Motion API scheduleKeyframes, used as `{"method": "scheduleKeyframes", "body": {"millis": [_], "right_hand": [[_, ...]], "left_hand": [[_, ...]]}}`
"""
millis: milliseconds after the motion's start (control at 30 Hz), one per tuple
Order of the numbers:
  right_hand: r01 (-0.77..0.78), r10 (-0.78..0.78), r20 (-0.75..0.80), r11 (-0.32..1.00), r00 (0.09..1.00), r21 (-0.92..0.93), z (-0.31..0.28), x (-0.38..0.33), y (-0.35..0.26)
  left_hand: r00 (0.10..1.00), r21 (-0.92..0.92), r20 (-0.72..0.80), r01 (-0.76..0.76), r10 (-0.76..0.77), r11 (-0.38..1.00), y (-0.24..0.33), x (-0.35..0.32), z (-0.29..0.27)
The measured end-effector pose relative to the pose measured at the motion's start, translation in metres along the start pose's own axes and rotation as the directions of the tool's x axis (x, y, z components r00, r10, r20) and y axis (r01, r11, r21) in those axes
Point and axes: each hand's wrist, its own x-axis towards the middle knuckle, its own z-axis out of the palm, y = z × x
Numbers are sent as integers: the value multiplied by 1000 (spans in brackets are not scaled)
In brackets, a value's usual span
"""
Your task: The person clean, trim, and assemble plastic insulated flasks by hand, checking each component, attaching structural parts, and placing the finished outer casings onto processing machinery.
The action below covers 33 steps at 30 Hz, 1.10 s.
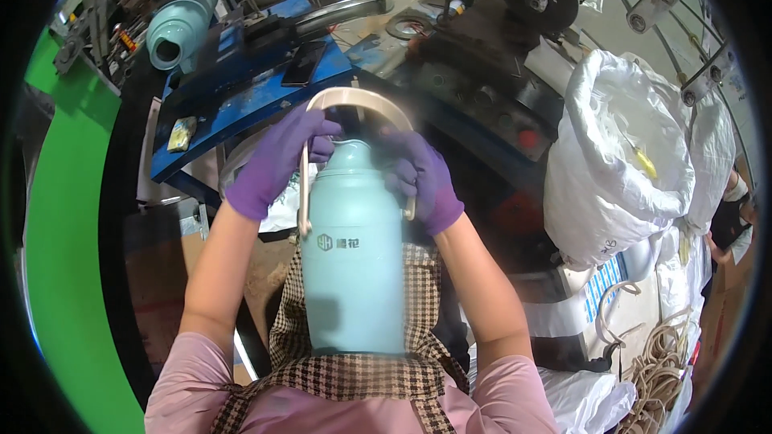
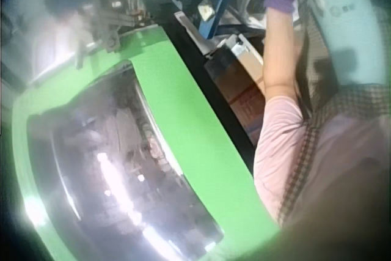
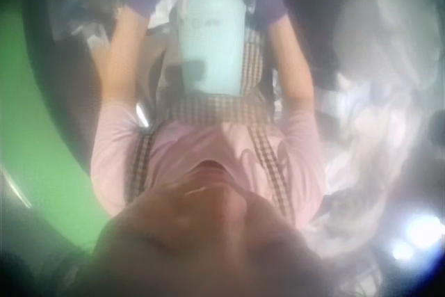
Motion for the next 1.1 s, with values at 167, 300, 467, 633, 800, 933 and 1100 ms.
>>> {"method": "scheduleKeyframes", "body": {"millis": [167, 300, 467, 633, 800, 933, 1100], "right_hand": [[-62, 39, -260, 995, 965, -81, 16, -2, -4], [-65, -2, -293, 974, 956, -216, 25, -5, -6], [-162, 36, -435, 953, 900, -257, 46, 0, -13], [129, -243, -150, 836, 958, -533, 32, -17, -1], [303, -365, 27, 726, 930, -617, 17, -18, 3], [426, -495, 117, 576, 861, -698, 18, -31, 4], [649, -521, 493, 165, 697, -743, -4, -20, 8]], "left_hand": [[986, -50, -116, -123, 117, 991, -36, -24, 14], [993, -175, -108, -70, 52, 982, -43, -27, 13], [992, -302, -70, -117, 101, 946, -70, -11, 0], [946, -902, 164, 28, 281, 432, -112, 2, -8], [938, -896, 159, 7, 307, 445, -111, 2, 0], [853, -238, 130, -468, 506, 851, -76, -11, -1], [648, -113, 31, -754, 761, 647, -67, -17, 3]]}}
